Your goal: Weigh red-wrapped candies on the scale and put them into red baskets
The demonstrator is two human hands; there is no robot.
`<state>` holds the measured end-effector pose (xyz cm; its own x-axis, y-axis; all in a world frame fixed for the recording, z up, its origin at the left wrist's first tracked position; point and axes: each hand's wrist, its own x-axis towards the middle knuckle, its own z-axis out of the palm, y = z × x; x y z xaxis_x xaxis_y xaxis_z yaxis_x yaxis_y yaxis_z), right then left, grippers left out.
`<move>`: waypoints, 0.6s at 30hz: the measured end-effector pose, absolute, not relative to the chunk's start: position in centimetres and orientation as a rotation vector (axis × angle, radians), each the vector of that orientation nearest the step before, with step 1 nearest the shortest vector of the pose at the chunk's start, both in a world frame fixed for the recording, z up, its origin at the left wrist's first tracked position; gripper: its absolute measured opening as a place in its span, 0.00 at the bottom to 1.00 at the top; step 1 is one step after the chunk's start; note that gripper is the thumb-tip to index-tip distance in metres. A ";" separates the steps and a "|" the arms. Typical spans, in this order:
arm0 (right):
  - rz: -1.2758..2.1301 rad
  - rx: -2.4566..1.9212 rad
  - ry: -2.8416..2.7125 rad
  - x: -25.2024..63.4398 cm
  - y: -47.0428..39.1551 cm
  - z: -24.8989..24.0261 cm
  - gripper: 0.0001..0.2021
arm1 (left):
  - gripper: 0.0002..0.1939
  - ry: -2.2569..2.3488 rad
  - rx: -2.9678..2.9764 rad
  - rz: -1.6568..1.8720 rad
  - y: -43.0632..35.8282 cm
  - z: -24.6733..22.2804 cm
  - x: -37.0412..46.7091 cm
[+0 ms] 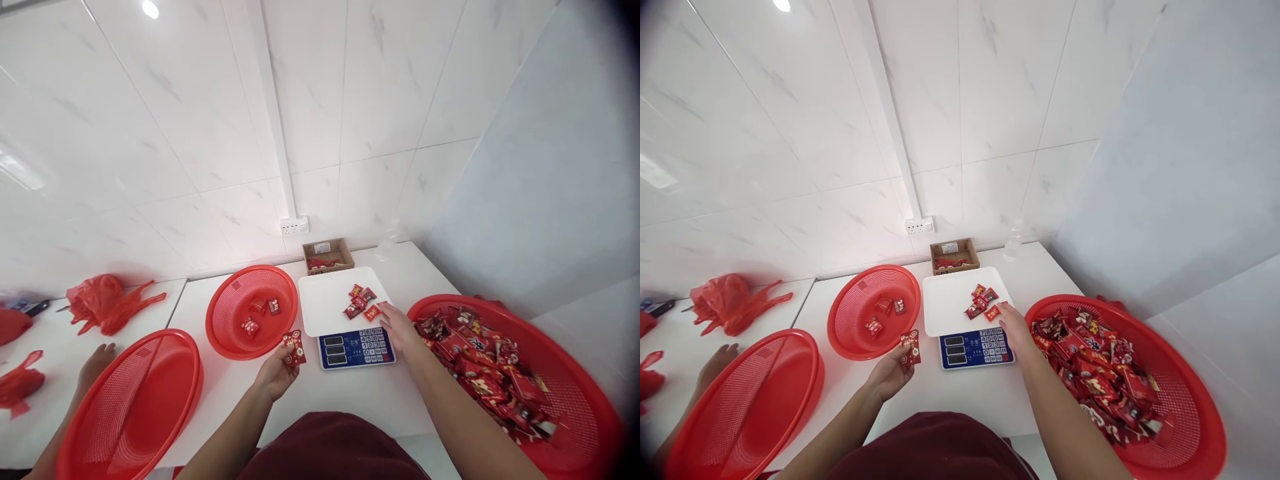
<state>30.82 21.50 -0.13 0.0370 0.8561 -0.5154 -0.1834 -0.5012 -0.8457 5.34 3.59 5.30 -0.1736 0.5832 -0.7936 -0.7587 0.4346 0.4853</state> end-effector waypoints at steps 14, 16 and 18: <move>1.377 -1.400 -0.635 36.7 18.5 3.4 0.08 | 0.07 1.204 -0.099 1.144 2.6 5.6 5.5; 1.334 -1.502 -0.596 39.4 17.2 3.1 0.06 | 0.08 1.197 -0.080 1.132 2.5 5.7 5.4; 1.310 -1.661 -0.554 42.1 15.9 2.4 0.03 | 0.07 1.203 -0.073 1.113 2.5 5.8 5.4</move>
